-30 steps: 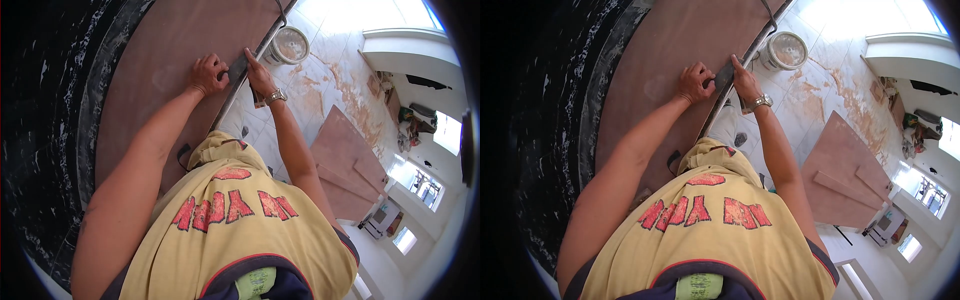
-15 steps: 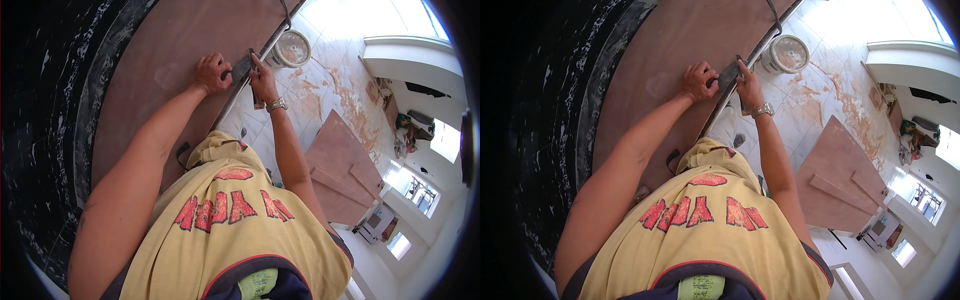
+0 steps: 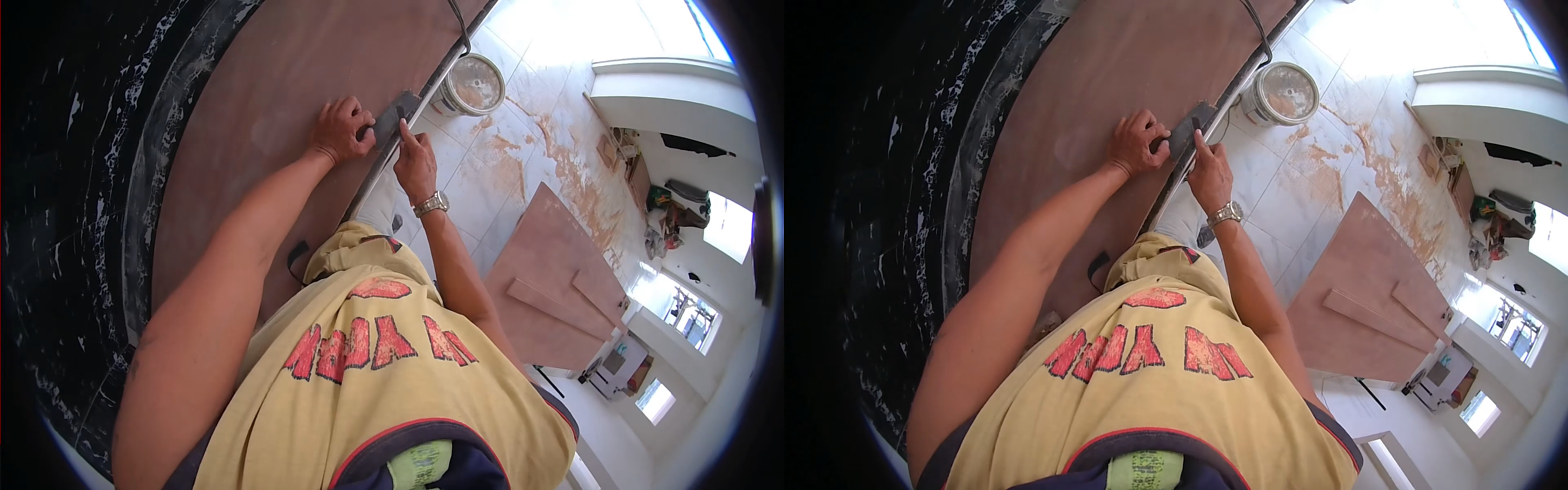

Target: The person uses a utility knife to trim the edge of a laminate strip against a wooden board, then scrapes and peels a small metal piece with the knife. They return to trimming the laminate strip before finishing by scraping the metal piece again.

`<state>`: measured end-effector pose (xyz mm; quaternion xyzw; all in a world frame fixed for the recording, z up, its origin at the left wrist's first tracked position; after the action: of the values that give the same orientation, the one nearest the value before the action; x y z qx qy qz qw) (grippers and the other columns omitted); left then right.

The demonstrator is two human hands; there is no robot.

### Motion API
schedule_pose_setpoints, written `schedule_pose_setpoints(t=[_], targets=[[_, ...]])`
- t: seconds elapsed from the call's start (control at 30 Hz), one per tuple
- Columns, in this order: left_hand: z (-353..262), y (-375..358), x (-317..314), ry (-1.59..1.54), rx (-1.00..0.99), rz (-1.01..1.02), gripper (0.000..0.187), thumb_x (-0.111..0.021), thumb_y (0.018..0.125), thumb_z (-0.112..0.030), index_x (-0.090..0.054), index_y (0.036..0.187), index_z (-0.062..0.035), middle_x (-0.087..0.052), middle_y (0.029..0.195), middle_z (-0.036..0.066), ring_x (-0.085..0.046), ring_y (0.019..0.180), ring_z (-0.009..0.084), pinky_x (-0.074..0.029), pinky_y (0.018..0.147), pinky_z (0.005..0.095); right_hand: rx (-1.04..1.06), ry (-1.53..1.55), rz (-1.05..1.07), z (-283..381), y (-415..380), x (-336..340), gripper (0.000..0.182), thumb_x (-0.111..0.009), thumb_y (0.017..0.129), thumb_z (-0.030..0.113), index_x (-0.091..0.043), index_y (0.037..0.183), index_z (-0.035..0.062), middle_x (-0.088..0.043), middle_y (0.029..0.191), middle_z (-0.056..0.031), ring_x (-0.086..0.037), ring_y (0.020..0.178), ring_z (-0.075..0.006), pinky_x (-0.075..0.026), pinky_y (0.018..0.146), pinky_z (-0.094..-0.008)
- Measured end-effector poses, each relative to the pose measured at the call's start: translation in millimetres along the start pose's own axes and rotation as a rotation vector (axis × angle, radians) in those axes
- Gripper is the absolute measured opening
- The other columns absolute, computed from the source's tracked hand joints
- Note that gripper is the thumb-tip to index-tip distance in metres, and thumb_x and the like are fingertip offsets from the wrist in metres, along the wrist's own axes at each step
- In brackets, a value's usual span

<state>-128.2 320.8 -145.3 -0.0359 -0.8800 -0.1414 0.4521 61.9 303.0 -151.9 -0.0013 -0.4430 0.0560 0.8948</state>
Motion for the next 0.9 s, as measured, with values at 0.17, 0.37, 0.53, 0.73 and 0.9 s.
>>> schedule_pose_setpoints(t=[0.17, 0.37, 0.53, 0.73, 0.9], targets=[[-4.9, -2.2, 5.8, -0.009, -0.043, -0.073, 0.016, -0.075, 0.077, -0.028, -0.074, 0.090, -0.0186, -0.059, 0.098, 0.004, -0.063, 0.097, 0.0257, -0.048, 0.084, 0.0442, 0.009, -0.089, -0.031, 12.1, 30.2, 5.7, 0.058, -0.066, 0.092, 0.008, -0.064, 0.149, 0.0198, -0.064, 0.107, -0.0130, -0.069, 0.095, -0.0321, -0.056, 0.082, -0.0452], [-2.3, 3.1, 4.1, -0.017, -0.031, -0.059, 0.016, -0.076, 0.076, -0.028, -0.074, 0.090, -0.0190, -0.060, 0.098, 0.003, -0.064, 0.096, 0.0251, -0.048, 0.083, 0.0434, -0.075, -0.100, 0.084, 4.1, -15.9, -1.7, 0.063, -0.070, 0.089, 0.011, -0.062, 0.151, 0.0186, -0.065, 0.111, -0.0132, -0.070, 0.097, -0.0326, -0.057, 0.082, -0.0448], [-2.1, -0.5, 4.1, 0.004, -0.038, -0.060, 0.016, -0.077, 0.076, -0.029, -0.075, 0.090, -0.0200, -0.059, 0.098, 0.002, -0.064, 0.096, 0.0240, -0.048, 0.083, 0.0425, 0.001, -0.181, 0.005, 19.5, 28.4, 11.4, 0.061, -0.068, 0.091, 0.011, -0.062, 0.151, 0.0182, -0.064, 0.112, -0.0135, -0.071, 0.097, -0.0331, -0.058, 0.081, -0.0450], [-0.1, -3.2, 0.7, -0.013, -0.033, -0.078, 0.016, -0.075, 0.075, -0.029, -0.074, 0.088, -0.0209, -0.059, 0.098, 0.002, -0.064, 0.098, 0.0238, -0.048, 0.083, 0.0428, -0.069, -0.148, 0.095, 12.9, -13.9, 2.5, 0.063, -0.069, 0.090, 0.010, -0.061, 0.152, 0.0188, -0.065, 0.110, -0.0118, -0.071, 0.095, -0.0320, -0.058, 0.079, -0.0436], [-2.2, -0.2, 2.4, -0.003, -0.043, -0.067, 0.017, -0.077, 0.075, -0.028, -0.075, 0.090, -0.0200, -0.059, 0.097, 0.002, -0.063, 0.098, 0.0236, -0.047, 0.082, 0.0424, -0.020, -0.194, 0.000, 20.6, 28.1, 12.7, 0.065, -0.070, 0.088, 0.010, -0.061, 0.152, 0.0182, -0.065, 0.111, -0.0123, -0.071, 0.097, -0.0330, -0.058, 0.081, -0.0445]])
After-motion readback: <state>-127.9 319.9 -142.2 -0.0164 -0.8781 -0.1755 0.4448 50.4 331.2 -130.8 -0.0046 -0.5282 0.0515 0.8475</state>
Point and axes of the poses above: each hand's wrist, its own y-axis towards the middle knuckle, its own x-axis out of the back of the hand, z = x × y, the point moved 7 cm from there along y, towards the middle knuckle
